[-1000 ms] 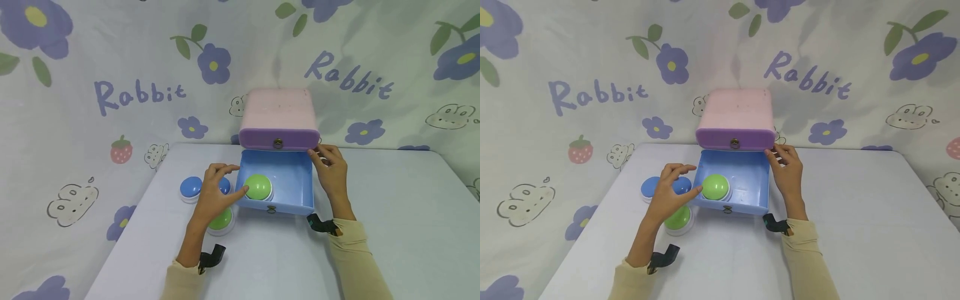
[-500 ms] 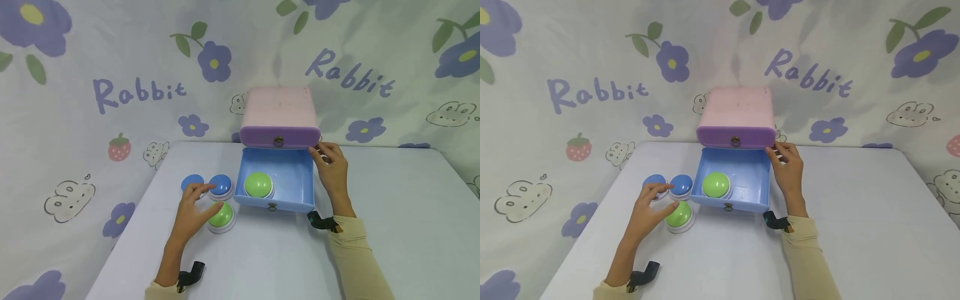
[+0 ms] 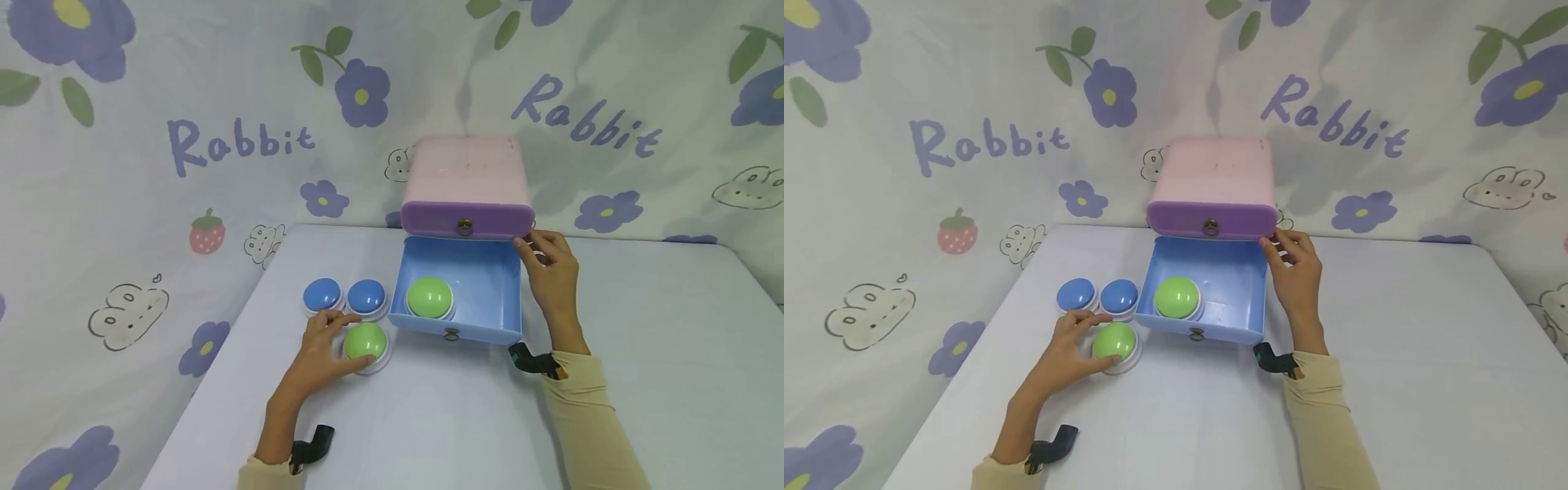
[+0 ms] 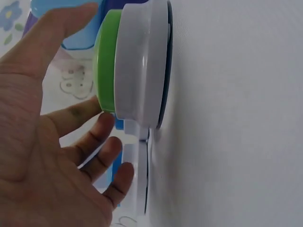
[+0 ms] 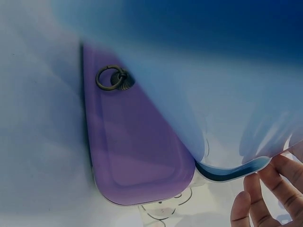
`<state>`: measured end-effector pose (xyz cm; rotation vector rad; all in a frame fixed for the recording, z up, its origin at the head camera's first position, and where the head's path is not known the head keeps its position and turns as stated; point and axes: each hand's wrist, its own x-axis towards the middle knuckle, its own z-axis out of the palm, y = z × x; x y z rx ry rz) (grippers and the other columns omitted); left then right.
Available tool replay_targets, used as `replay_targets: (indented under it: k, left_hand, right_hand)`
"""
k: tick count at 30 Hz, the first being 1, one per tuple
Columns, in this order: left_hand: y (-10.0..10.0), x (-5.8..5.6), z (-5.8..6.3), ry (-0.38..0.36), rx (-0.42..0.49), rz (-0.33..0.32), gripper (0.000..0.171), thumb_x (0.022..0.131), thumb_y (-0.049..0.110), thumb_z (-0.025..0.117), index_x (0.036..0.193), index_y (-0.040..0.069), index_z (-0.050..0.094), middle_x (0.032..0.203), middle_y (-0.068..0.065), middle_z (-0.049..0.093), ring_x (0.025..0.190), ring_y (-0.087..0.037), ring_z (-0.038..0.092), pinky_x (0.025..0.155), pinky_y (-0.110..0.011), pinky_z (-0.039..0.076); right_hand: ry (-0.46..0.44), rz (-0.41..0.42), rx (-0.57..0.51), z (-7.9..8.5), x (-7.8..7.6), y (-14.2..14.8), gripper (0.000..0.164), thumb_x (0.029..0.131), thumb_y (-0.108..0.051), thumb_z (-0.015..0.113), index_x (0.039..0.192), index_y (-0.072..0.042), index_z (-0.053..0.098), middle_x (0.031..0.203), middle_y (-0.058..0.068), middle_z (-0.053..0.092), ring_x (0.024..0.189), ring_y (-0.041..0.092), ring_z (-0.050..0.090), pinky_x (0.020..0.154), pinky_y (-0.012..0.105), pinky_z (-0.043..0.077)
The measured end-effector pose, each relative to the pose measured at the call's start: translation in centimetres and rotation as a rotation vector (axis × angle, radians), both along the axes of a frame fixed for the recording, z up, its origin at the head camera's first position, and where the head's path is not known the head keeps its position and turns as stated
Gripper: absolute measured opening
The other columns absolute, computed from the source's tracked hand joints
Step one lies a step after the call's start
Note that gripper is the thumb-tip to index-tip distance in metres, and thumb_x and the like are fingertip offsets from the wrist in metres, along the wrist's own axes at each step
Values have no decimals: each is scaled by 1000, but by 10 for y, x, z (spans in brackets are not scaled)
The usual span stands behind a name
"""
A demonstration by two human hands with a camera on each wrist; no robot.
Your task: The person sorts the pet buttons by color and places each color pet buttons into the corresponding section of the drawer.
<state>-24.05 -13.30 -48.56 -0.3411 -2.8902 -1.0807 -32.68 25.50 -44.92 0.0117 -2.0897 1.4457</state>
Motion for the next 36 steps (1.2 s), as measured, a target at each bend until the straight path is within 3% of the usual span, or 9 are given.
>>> replay_targets:
  k: [9, 20, 32, 36]
  left_hand:
    - [2, 3, 1, -8, -96, -7, 87, 62, 45, 94, 136, 15, 60, 122, -6, 46, 118, -28, 38, 98, -54, 39]
    - [2, 2, 0, -29, -103, -3, 88, 64, 48, 93, 137, 12, 59, 123, -6, 45, 119, -28, 37, 100, -55, 40]
    - [-1, 1, -3, 18, -59, -9, 85, 62, 48, 93, 131, 9, 63, 122, -4, 47, 120, -27, 38, 101, -55, 41]
    - [-5, -1, -2, 23, 3, -18, 82, 63, 48, 92, 131, 13, 62, 124, -2, 47, 121, -23, 38, 99, -53, 42]
  right_hand:
    - [7, 14, -3, 3, 0, 1, 42, 94, -32, 71, 129, -9, 68, 116, 2, 62, 101, 9, 58, 84, 22, 45]
    - [-44, 29, 81, 10, 3, 6, 44, 95, -33, 70, 132, -9, 66, 118, 5, 63, 105, 17, 58, 87, 27, 43]
    - [-33, 81, 102, 13, -1, 11, 41, 95, -29, 71, 129, -7, 67, 117, 4, 64, 102, 11, 57, 88, 23, 45]
    - [-37, 80, 120, 13, -1, 13, 41, 95, -28, 71, 130, -7, 67, 116, 4, 64, 100, 8, 56, 88, 20, 46]
